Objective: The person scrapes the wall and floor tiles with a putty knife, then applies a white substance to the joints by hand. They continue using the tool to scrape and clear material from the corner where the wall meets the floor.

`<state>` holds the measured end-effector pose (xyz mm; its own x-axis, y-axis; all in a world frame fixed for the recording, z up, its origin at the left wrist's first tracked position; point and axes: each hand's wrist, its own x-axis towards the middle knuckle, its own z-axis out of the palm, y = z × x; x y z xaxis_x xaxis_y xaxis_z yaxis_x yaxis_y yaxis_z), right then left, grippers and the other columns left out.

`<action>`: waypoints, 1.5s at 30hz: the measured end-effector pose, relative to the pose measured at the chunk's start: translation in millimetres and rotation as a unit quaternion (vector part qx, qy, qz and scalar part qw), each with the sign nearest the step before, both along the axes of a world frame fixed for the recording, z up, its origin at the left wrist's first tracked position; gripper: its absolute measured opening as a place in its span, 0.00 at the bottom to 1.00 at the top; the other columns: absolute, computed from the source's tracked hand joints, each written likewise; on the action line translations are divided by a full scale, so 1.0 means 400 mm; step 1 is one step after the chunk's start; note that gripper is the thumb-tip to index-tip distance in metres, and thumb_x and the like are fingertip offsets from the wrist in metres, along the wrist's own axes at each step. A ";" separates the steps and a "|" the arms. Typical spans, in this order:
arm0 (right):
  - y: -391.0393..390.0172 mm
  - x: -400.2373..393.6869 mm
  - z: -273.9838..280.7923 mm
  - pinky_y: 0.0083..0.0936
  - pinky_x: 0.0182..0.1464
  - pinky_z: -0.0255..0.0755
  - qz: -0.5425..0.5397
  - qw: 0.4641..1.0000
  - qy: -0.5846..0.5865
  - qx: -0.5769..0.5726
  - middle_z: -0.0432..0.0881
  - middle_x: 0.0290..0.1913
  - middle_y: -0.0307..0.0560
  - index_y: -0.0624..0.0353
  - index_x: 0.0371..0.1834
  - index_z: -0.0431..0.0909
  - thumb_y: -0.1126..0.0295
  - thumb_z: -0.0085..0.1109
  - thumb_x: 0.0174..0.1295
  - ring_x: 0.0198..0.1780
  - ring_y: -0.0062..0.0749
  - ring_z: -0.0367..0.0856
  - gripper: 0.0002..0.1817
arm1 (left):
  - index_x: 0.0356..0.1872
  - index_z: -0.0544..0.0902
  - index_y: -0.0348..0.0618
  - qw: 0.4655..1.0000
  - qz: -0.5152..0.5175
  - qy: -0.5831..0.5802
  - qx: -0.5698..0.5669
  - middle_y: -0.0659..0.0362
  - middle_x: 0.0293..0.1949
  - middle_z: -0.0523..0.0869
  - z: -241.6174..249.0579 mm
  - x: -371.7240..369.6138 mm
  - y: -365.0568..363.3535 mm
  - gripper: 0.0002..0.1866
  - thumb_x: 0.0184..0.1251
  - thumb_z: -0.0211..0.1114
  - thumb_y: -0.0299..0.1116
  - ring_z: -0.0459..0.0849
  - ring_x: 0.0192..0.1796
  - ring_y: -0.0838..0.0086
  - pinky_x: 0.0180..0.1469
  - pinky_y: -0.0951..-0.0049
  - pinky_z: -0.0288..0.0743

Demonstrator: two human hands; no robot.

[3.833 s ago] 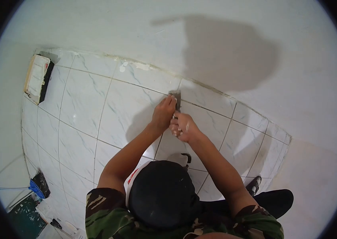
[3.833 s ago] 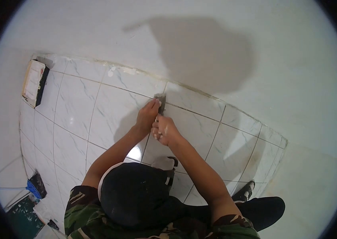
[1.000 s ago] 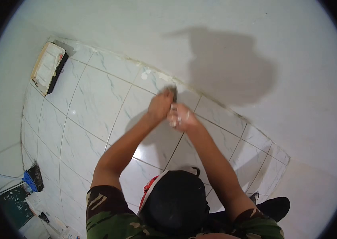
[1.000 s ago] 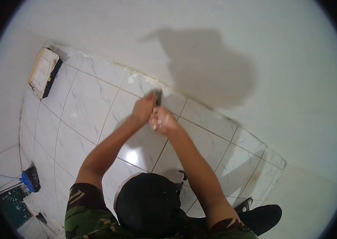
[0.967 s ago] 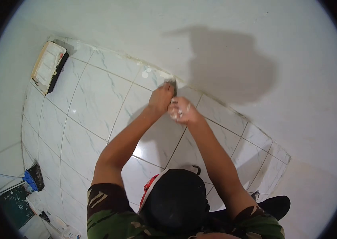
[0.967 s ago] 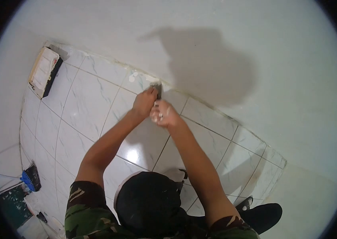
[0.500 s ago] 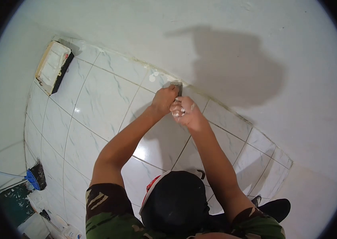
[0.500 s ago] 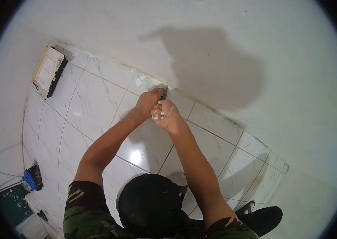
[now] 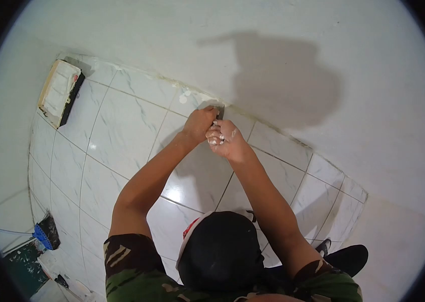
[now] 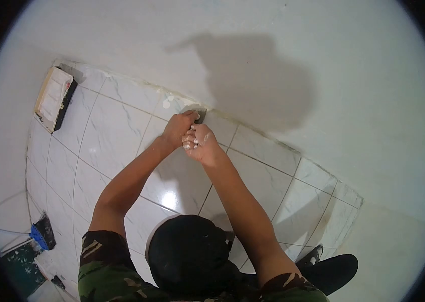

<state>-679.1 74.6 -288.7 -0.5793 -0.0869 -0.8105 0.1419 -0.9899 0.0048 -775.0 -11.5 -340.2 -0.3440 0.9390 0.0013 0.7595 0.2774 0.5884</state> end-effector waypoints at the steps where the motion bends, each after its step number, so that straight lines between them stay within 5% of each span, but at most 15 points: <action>1: 0.001 0.009 0.007 0.17 0.13 0.43 0.006 1.000 -0.001 -0.013 0.54 0.16 0.31 0.50 0.21 0.57 0.70 0.38 0.67 0.13 0.17 0.49 0.14 | 0.39 0.78 0.37 1.000 -0.007 -0.006 0.005 0.51 0.39 0.82 0.005 -0.006 0.004 0.18 0.41 0.67 0.28 0.83 0.39 0.54 0.40 0.61 0.79; 17: 0.020 0.038 -0.063 0.17 0.12 0.42 0.039 0.999 0.014 -0.021 0.53 0.16 0.30 0.49 0.19 0.56 0.66 0.44 0.67 0.11 0.15 0.46 0.17 | 0.43 0.75 0.35 0.997 -0.009 0.079 0.025 0.49 0.39 0.80 -0.041 0.016 0.021 0.23 0.41 0.69 0.29 0.82 0.41 0.54 0.39 0.60 0.79; 29: 0.055 0.034 -0.028 0.17 0.14 0.43 0.016 0.999 0.051 0.005 0.55 0.18 0.31 0.50 0.20 0.55 0.70 0.41 0.66 0.13 0.15 0.49 0.15 | 0.43 0.77 0.34 1.000 0.002 0.020 -0.010 0.48 0.40 0.81 0.001 0.004 0.041 0.20 0.45 0.66 0.28 0.82 0.41 0.52 0.42 0.61 0.78; 45: 0.043 0.102 -0.037 0.17 0.13 0.42 0.064 0.997 0.041 -0.011 0.53 0.17 0.31 0.49 0.20 0.55 0.63 0.43 0.68 0.12 0.15 0.47 0.17 | 0.45 0.76 0.34 0.999 -0.009 0.034 -0.029 0.48 0.42 0.81 -0.006 0.060 0.036 0.23 0.44 0.68 0.28 0.83 0.42 0.52 0.42 0.59 0.79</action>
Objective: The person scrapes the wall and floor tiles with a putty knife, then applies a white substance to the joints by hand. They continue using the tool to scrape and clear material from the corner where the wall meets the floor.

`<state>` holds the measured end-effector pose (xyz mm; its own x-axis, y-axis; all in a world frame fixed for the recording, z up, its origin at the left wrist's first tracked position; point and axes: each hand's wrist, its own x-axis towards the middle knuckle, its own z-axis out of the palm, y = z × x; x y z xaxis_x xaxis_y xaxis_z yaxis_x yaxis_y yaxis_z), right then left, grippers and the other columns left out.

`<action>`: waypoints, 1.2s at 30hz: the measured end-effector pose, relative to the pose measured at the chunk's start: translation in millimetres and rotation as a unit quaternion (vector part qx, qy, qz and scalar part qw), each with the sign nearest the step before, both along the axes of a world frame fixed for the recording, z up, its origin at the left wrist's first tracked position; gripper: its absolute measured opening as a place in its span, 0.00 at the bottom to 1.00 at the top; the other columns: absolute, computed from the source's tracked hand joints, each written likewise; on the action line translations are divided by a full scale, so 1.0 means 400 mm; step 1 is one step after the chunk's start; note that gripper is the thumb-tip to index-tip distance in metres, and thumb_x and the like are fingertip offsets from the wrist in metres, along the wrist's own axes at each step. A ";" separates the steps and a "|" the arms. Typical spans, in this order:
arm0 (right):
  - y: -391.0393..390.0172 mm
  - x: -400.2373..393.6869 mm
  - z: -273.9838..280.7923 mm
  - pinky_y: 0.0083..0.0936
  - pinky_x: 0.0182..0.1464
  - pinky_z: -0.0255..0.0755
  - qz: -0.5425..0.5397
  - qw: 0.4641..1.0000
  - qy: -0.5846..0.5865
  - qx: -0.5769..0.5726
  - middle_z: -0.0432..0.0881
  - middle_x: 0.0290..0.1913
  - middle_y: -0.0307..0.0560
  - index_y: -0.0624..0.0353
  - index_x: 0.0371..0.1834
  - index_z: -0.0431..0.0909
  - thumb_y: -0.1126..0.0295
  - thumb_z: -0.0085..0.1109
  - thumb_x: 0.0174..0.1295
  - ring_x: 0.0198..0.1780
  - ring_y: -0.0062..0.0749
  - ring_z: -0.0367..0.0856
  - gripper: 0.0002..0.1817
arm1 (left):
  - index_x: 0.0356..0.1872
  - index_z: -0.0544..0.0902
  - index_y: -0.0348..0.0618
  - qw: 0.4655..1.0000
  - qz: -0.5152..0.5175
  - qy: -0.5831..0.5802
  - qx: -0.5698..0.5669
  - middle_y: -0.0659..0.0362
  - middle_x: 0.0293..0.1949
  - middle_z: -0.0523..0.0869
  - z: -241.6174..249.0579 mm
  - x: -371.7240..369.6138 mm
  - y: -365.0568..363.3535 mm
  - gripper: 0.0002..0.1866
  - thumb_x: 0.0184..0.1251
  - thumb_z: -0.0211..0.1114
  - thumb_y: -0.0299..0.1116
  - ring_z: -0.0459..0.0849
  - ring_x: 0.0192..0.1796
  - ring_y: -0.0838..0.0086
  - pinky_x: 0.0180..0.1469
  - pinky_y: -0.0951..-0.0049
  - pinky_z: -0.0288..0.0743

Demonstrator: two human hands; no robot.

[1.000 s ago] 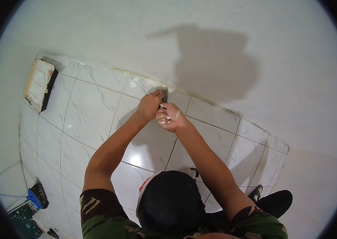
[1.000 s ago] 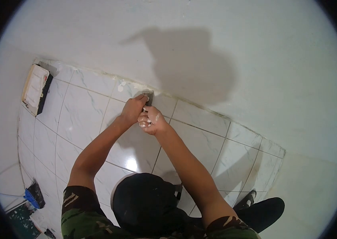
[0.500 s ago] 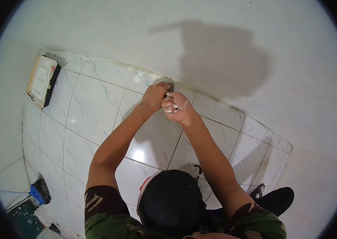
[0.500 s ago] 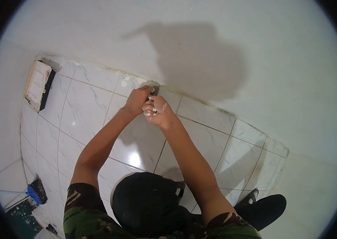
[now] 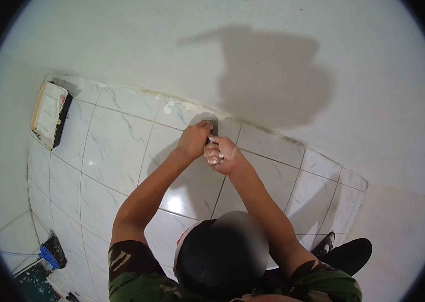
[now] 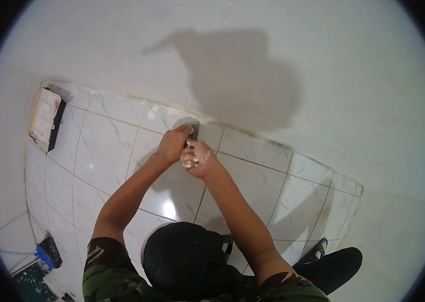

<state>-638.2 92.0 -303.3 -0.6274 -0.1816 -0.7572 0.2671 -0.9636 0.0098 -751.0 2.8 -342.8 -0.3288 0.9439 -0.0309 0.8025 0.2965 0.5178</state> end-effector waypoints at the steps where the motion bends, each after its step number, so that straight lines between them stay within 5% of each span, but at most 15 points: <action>1: -0.006 0.016 -0.002 0.17 0.13 0.42 -0.004 1.000 -0.004 0.000 0.53 0.17 0.31 0.49 0.20 0.55 0.63 0.43 0.68 0.12 0.15 0.47 0.17 | 0.44 0.77 0.34 1.000 0.007 -0.012 0.000 0.47 0.42 0.81 0.009 0.015 -0.005 0.22 0.43 0.69 0.28 0.83 0.41 0.51 0.42 0.59 0.79; 7: 0.033 -0.032 -0.008 0.17 0.12 0.42 -0.008 0.999 -0.005 -0.034 0.54 0.16 0.29 0.48 0.19 0.56 0.59 0.47 0.67 0.12 0.15 0.48 0.19 | 0.44 0.76 0.35 0.999 0.000 0.003 0.045 0.46 0.42 0.81 -0.010 -0.023 0.034 0.24 0.42 0.71 0.29 0.83 0.40 0.50 0.40 0.58 0.78; 13: 0.034 0.101 -0.016 0.22 0.14 0.44 0.089 0.988 -0.055 0.112 0.55 0.16 0.32 0.50 0.22 0.59 0.54 0.45 0.69 0.12 0.20 0.52 0.19 | 0.43 0.74 0.34 0.998 -0.011 0.050 -0.032 0.45 0.44 0.79 0.010 0.099 0.050 0.21 0.48 0.71 0.30 0.83 0.42 0.51 0.42 0.60 0.79; 18: 0.141 0.435 0.051 0.27 0.14 0.57 0.340 0.862 -0.090 0.365 0.64 0.18 0.39 0.62 0.34 0.70 0.48 0.41 0.71 0.12 0.25 0.62 0.25 | 0.44 0.78 0.33 0.991 -0.083 -0.088 0.051 0.44 0.46 0.81 0.040 0.337 0.042 0.20 0.53 0.69 0.34 0.82 0.45 0.50 0.47 0.59 0.77; 20: 0.200 0.574 0.099 0.43 0.37 0.74 0.472 0.723 -0.086 0.497 0.78 0.26 0.59 0.68 0.42 0.74 0.50 0.37 0.71 0.32 0.51 0.80 0.28 | 0.42 0.82 0.36 0.968 -0.137 -0.208 -0.006 0.45 0.45 0.83 0.059 0.413 0.054 0.16 0.56 0.67 0.36 0.81 0.47 0.51 0.50 0.59 0.76; 22: 0.249 0.746 0.058 0.45 0.53 0.70 0.484 0.644 -0.085 0.586 0.81 0.38 0.64 0.68 0.49 0.74 0.50 0.37 0.71 0.47 0.60 0.77 0.28 | 0.41 0.83 0.37 0.948 -0.160 -0.274 -0.040 0.46 0.44 0.84 0.050 0.507 0.055 0.15 0.58 0.66 0.37 0.81 0.48 0.52 0.51 0.60 0.75; 24: 0.306 0.868 0.099 0.48 0.52 0.70 0.517 0.552 -0.038 0.653 0.80 0.42 0.67 0.69 0.45 0.74 0.52 0.37 0.70 0.47 0.62 0.78 0.27 | 0.42 0.82 0.38 0.920 -0.258 -0.294 -0.043 0.48 0.44 0.84 0.046 0.580 0.055 0.14 0.61 0.64 0.38 0.81 0.48 0.51 0.52 0.60 0.74; 28: 0.401 1.032 0.254 0.49 0.47 0.72 0.651 0.442 -0.154 0.598 0.81 0.39 0.64 0.68 0.43 0.71 0.58 0.43 0.69 0.45 0.58 0.80 0.20 | 0.43 0.82 0.38 0.896 -0.285 -0.326 -0.097 0.47 0.41 0.84 0.103 0.671 0.071 0.13 0.61 0.65 0.35 0.81 0.45 0.51 0.49 0.61 0.75; 34: 0.507 1.210 0.311 0.48 0.46 0.73 0.676 0.420 -0.155 0.585 0.81 0.38 0.63 0.70 0.46 0.68 0.61 0.50 0.66 0.44 0.56 0.81 0.19 | 0.45 0.81 0.40 0.925 -0.238 -0.272 -0.115 0.48 0.43 0.84 0.196 0.689 0.093 0.14 0.63 0.65 0.36 0.81 0.47 0.52 0.49 0.60 0.74; 36: 0.520 1.231 0.278 0.47 0.46 0.73 0.655 0.455 -0.147 0.586 0.81 0.39 0.64 0.70 0.47 0.68 0.62 0.51 0.65 0.43 0.57 0.80 0.19 | 0.46 0.81 0.40 0.942 -0.189 -0.240 -0.139 0.49 0.44 0.84 0.248 0.690 0.085 0.14 0.63 0.65 0.36 0.81 0.48 0.52 0.50 0.61 0.74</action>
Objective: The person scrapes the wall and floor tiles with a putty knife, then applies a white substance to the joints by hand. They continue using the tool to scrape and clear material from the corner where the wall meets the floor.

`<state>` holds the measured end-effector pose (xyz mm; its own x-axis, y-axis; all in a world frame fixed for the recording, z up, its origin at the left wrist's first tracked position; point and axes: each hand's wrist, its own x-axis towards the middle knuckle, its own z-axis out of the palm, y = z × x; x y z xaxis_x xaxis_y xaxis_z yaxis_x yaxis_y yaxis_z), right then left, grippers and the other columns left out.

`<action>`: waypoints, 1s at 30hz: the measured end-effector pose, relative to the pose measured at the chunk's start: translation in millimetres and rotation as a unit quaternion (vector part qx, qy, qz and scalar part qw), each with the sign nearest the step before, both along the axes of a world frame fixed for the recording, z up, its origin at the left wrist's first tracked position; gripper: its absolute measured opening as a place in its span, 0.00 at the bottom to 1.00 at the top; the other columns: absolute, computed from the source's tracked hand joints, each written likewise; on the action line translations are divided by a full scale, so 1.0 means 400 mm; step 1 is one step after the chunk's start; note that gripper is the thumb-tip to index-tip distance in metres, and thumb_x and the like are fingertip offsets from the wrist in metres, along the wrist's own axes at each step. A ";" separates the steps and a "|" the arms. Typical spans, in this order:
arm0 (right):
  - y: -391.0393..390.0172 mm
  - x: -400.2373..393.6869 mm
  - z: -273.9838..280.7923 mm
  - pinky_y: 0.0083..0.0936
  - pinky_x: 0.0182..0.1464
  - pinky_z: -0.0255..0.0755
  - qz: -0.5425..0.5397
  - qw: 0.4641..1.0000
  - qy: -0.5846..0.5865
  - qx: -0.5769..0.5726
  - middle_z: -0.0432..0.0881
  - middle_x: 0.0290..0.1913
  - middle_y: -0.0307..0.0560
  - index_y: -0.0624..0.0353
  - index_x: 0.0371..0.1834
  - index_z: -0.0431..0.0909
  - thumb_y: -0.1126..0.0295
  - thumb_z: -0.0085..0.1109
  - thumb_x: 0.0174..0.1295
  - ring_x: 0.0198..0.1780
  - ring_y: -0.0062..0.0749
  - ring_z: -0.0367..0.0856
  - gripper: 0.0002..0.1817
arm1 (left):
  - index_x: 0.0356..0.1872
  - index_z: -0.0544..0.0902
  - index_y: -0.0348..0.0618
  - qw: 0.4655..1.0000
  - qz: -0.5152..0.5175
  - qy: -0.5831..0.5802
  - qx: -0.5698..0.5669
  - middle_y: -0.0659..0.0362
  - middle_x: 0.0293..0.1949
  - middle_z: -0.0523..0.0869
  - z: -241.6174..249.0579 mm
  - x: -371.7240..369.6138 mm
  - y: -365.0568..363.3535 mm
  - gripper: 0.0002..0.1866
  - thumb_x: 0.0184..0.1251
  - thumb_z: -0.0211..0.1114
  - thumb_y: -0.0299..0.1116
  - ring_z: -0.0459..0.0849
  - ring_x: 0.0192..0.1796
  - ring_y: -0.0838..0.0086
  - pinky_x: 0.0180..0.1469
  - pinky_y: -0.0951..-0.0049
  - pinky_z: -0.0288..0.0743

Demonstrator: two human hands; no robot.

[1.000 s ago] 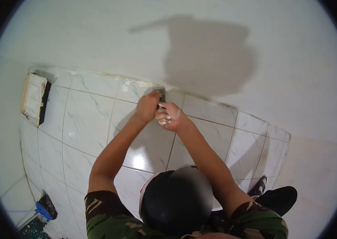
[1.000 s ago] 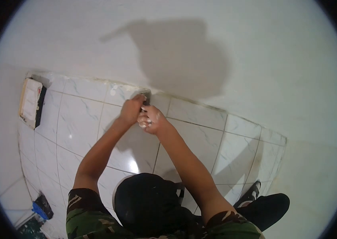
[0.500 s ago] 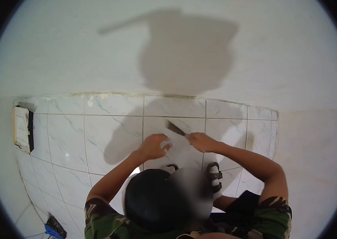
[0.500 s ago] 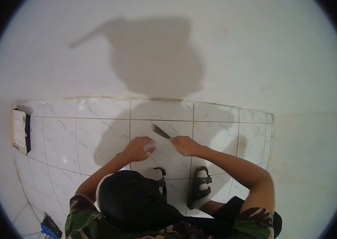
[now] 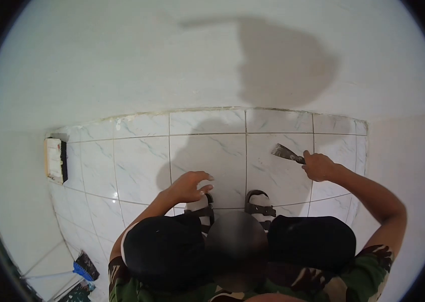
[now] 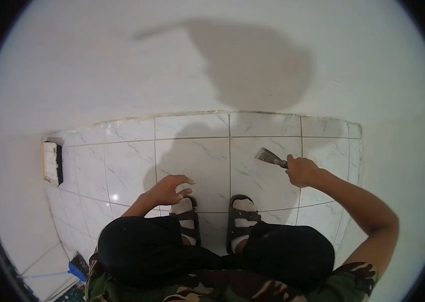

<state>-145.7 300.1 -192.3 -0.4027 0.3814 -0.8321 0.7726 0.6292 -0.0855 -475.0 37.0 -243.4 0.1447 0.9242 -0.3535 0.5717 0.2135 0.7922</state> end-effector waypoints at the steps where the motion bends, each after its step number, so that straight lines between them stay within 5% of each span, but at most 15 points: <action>1: 0.010 0.010 -0.034 0.47 0.46 0.73 0.002 1.000 0.008 -0.010 0.81 0.39 0.64 0.70 0.47 0.68 0.62 0.51 0.65 0.43 0.57 0.80 0.19 | 0.46 0.81 0.39 1.000 0.001 0.016 -0.017 0.49 0.45 0.84 0.032 -0.006 -0.006 0.15 0.63 0.64 0.37 0.80 0.49 0.52 0.53 0.60 0.73; 7: -0.081 -0.032 -0.396 0.46 0.49 0.73 -0.084 0.977 0.190 -0.037 0.81 0.39 0.66 0.68 0.38 0.75 0.64 0.56 0.54 0.45 0.59 0.80 0.16 | 0.45 0.82 0.39 0.987 0.018 0.134 -0.084 0.50 0.43 0.85 0.172 -0.121 -0.116 0.13 0.61 0.66 0.34 0.82 0.48 0.55 0.51 0.63 0.75; 11: -0.187 -0.162 -0.369 0.44 0.48 0.75 -0.108 0.974 0.189 -0.057 0.82 0.39 0.67 0.69 0.40 0.76 0.64 0.56 0.52 0.44 0.56 0.82 0.18 | 0.42 0.84 0.37 0.969 0.053 0.190 -0.148 0.50 0.43 0.86 0.269 -0.224 -0.196 0.12 0.60 0.66 0.33 0.83 0.48 0.56 0.53 0.64 0.75; 13: -0.194 -0.197 -0.373 0.36 0.34 0.78 -0.059 0.943 0.224 -0.237 0.82 0.25 0.53 0.66 0.35 0.73 0.63 0.55 0.61 0.26 0.41 0.84 0.14 | 0.41 0.84 0.36 0.959 0.064 0.216 -0.174 0.49 0.42 0.86 0.334 -0.247 -0.194 0.11 0.60 0.65 0.32 0.84 0.47 0.57 0.53 0.65 0.76; 17: -0.181 -0.268 -0.325 0.42 0.45 0.76 -0.022 0.948 0.207 -0.241 0.83 0.31 0.62 0.68 0.37 0.75 0.61 0.56 0.57 0.37 0.53 0.83 0.17 | 0.42 0.83 0.36 0.946 0.047 0.262 -0.185 0.48 0.42 0.86 0.412 -0.237 -0.131 0.12 0.60 0.65 0.32 0.84 0.47 0.56 0.53 0.64 0.76; 23: -0.185 -0.325 -0.334 0.41 0.38 0.76 -0.076 0.941 0.205 -0.257 0.81 0.27 0.61 0.68 0.37 0.74 0.55 0.52 0.66 0.28 0.47 0.84 0.21 | 0.45 0.82 0.38 0.918 -0.090 0.283 -0.263 0.48 0.42 0.85 0.445 -0.112 -0.045 0.17 0.59 0.65 0.39 0.82 0.46 0.53 0.51 0.58 0.75; 26: -0.219 -0.311 -0.397 0.37 0.29 0.76 0.011 0.926 0.355 -0.126 0.81 0.28 0.58 0.68 0.38 0.73 0.58 0.52 0.67 0.23 0.40 0.83 0.19 | 0.43 0.82 0.38 0.926 -0.100 0.267 -0.247 0.48 0.39 0.84 0.411 -0.071 -0.016 0.16 0.58 0.66 0.37 0.82 0.45 0.54 0.51 0.58 0.75; 28: -0.215 -0.311 -0.342 0.30 0.20 0.70 -0.234 0.879 0.239 -0.340 0.80 0.29 0.52 0.66 0.40 0.71 0.60 0.50 0.68 0.20 0.32 0.78 0.16 | 0.43 0.82 0.37 0.930 -0.123 0.259 -0.231 0.49 0.39 0.84 0.359 -0.061 -0.005 0.16 0.57 0.66 0.36 0.82 0.46 0.54 0.52 0.58 0.74; 30: -0.225 -0.293 -0.374 0.27 0.17 0.67 -0.292 0.842 0.229 -0.391 0.79 0.28 0.49 0.65 0.41 0.70 0.61 0.50 0.69 0.18 0.29 0.75 0.15 | 0.43 0.81 0.37 0.932 -0.147 0.252 -0.217 0.49 0.39 0.84 0.281 -0.051 0.004 0.15 0.57 0.66 0.35 0.82 0.46 0.55 0.53 0.58 0.74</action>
